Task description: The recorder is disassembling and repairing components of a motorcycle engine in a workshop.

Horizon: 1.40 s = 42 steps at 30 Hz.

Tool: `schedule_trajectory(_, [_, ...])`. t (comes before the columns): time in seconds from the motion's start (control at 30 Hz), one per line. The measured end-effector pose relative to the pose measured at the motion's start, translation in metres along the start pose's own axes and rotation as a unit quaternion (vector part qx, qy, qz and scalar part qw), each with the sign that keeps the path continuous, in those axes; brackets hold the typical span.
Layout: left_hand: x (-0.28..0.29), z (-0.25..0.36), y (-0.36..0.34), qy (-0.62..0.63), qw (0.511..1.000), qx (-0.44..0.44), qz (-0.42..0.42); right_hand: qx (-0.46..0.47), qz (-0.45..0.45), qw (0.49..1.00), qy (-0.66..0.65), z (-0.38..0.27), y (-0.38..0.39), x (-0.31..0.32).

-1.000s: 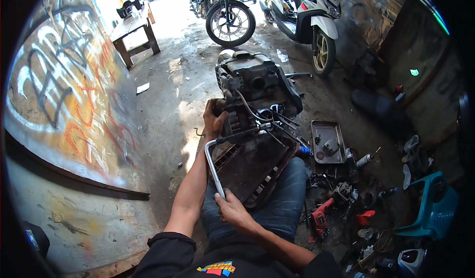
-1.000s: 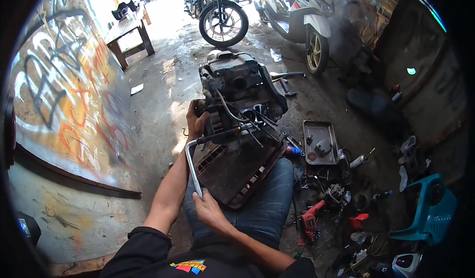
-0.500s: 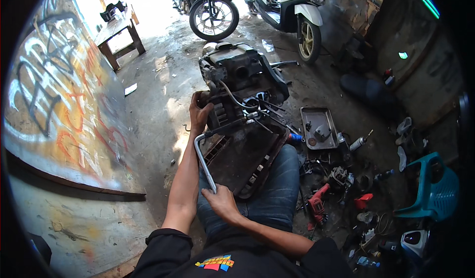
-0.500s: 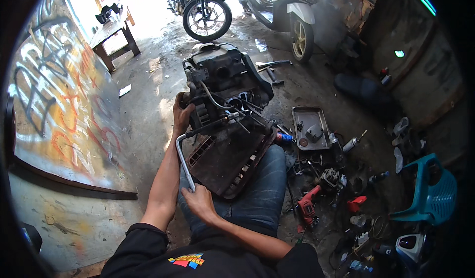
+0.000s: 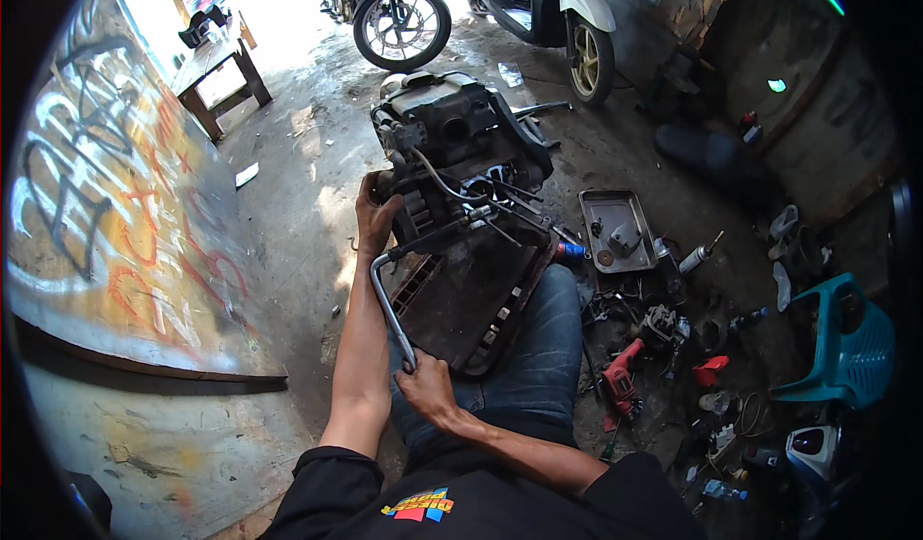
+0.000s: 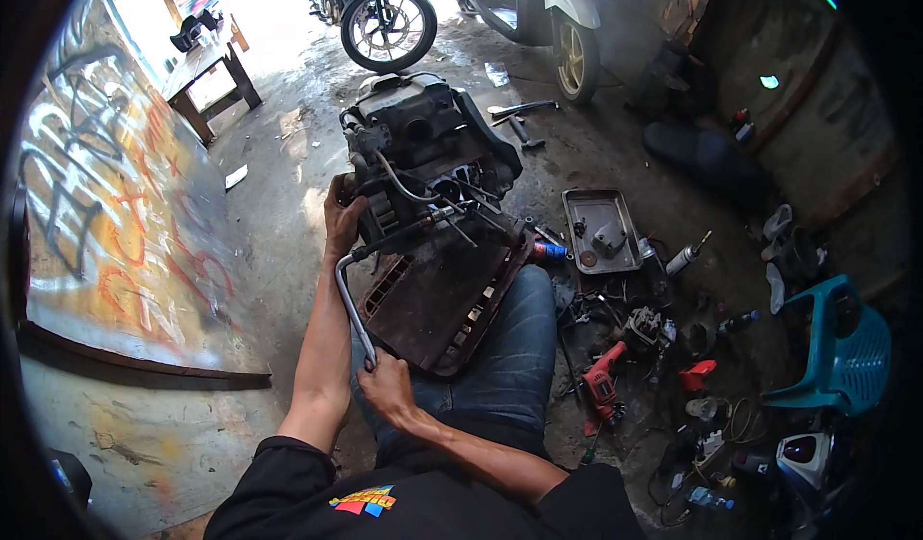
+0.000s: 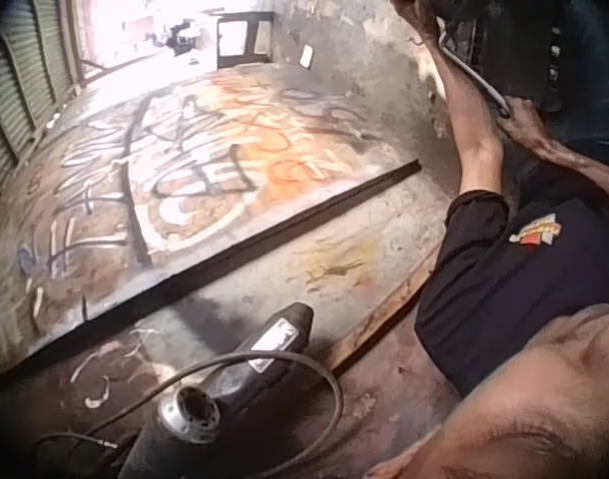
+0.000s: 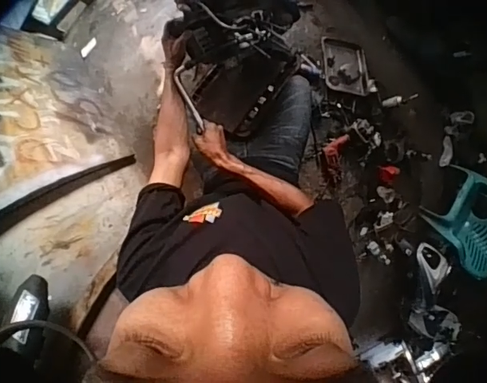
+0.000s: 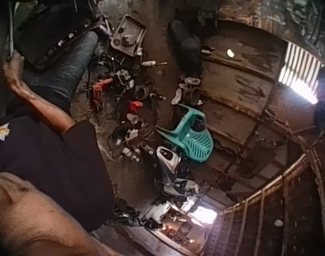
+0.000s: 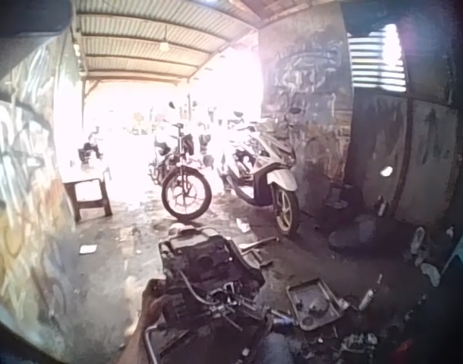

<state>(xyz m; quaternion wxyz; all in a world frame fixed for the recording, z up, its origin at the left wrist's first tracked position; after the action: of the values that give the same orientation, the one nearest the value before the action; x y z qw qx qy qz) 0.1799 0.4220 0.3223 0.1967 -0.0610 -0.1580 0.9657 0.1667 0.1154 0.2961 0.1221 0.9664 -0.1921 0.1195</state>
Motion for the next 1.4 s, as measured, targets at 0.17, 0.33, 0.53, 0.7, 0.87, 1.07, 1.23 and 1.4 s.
schedule_trajectory(0.17, [0.003, -0.004, -0.001, -0.024, 1.000, 0.011, 0.008, 0.036, 0.009, 0.999, -0.008, 0.015, -0.005, -0.007])
schedule_trajectory(0.33, [0.003, -0.006, -0.002, 0.007, 1.000, 0.003, 0.000, 0.041, 0.023, 0.999, -0.012, 0.039, -0.014, -0.017])
schedule_trajectory(0.53, [0.003, -0.003, -0.001, 0.004, 1.000, 0.004, 0.002, 0.089, 0.078, 0.992, 0.040, 0.064, -0.030, -0.035])
schedule_trajectory(0.7, [0.004, -0.004, -0.002, -0.025, 1.000, 0.012, 0.005, 0.107, 0.098, 0.987, 0.064, 0.078, -0.045, -0.046])
schedule_trajectory(0.87, [0.005, -0.004, -0.001, -0.027, 1.000, 0.001, 0.007, 0.119, 0.100, 0.986, 0.063, 0.089, -0.054, -0.053])
schedule_trajectory(1.07, [0.004, 0.000, -0.001, -0.029, 1.000, 0.012, -0.005, 0.127, 0.106, 0.984, 0.058, 0.095, -0.062, -0.060])
schedule_trajectory(1.23, [0.001, -0.005, -0.001, 0.009, 1.000, 0.013, -0.002, 0.105, 0.098, 0.987, 0.072, 0.080, -0.056, -0.053])
schedule_trajectory(1.4, [-0.002, -0.015, -0.004, 0.056, 0.998, 0.017, -0.006, 0.078, -0.022, 0.997, 0.009, 0.070, -0.051, -0.038])
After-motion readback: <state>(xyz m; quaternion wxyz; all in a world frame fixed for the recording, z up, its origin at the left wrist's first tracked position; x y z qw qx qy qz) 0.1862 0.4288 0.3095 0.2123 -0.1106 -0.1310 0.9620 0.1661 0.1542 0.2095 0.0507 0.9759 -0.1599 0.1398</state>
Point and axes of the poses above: each hand's wrist, its own y-axis away from the middle knuckle, its own x-axis out of the back of the hand, z = x × y, the point moved 7 cm from there along -y, towards the middle knuckle, and after that the axes turned 2 degrees about x, right-handed, at the moved point
